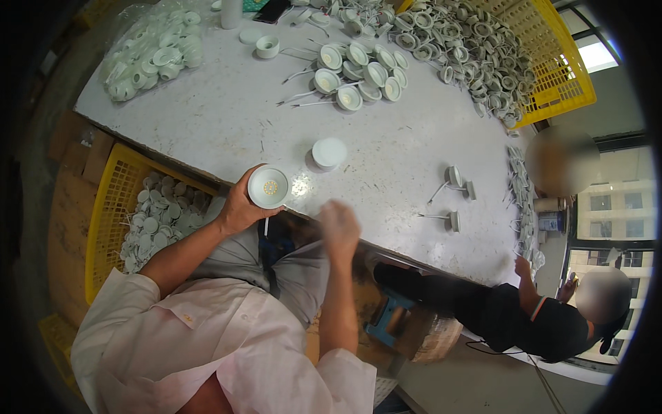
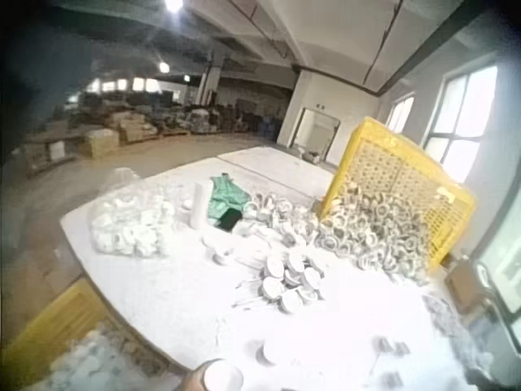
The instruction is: Assembling small circular LED light components by fitting covers onto bases at a factory workbench.
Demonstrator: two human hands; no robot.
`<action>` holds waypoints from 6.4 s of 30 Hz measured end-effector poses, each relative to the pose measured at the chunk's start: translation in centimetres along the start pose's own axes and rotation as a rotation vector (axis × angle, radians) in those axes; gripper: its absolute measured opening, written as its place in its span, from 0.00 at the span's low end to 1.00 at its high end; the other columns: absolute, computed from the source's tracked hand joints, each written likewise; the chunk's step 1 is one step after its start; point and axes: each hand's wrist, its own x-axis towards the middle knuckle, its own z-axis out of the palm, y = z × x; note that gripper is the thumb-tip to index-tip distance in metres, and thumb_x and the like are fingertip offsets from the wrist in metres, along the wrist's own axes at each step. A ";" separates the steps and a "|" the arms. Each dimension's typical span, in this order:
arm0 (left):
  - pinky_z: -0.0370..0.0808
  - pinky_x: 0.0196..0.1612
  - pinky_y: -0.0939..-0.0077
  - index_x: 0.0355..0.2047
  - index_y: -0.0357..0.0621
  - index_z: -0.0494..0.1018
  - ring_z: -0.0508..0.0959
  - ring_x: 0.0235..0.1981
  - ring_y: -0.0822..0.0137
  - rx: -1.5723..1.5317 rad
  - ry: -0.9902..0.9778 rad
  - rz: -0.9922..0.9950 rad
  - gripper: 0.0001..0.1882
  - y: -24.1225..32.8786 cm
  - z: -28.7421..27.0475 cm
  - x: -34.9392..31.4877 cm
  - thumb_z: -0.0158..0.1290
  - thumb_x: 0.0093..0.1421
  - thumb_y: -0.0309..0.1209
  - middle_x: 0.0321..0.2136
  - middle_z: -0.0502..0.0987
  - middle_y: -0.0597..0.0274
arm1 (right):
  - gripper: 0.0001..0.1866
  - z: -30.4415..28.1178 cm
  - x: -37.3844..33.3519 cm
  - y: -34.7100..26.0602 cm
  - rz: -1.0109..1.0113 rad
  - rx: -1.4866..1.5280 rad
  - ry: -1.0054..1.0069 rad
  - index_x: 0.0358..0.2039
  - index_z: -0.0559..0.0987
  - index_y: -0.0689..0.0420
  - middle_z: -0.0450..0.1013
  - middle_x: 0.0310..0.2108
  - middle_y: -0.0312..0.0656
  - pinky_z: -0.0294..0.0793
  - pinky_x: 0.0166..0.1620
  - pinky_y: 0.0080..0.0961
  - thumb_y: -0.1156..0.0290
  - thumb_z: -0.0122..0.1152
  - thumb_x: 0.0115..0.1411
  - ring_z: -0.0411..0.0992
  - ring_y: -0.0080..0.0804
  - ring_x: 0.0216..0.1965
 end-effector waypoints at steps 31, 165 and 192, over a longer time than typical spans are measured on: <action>0.70 0.51 0.73 0.55 0.38 0.61 0.73 0.48 0.67 0.049 -0.115 -0.080 0.37 -1.4 0.3 -1.6 0.65 0.45 0.26 0.46 0.73 0.57 | 0.04 -0.6 3.9 -0.5 0.221 0.873 0.033 0.32 0.71 0.57 0.70 0.22 0.34 0.71 0.24 0.13 0.77 0.57 0.58 0.69 0.19 0.22; 0.68 0.53 0.71 0.54 0.36 0.59 0.72 0.49 0.64 0.171 0.090 0.017 0.40 -1.4 0.0 -2.2 0.66 0.42 0.27 0.46 0.71 0.53 | 0.15 2.6 7.6 -1.7 -0.009 0.196 0.172 0.30 0.73 0.62 0.67 0.19 0.34 0.62 0.19 0.15 0.62 0.62 0.56 0.63 0.18 0.16; 0.66 0.55 0.72 0.57 0.40 0.57 0.69 0.52 0.68 0.111 -0.141 -0.059 0.42 -1.3 1.8 -1.1 0.66 0.43 0.25 0.49 0.70 0.59 | 0.06 0.5 0.4 0.4 0.244 0.886 -0.190 0.36 0.74 0.61 0.70 0.22 0.34 0.68 0.24 0.12 0.73 0.53 0.61 0.67 0.18 0.20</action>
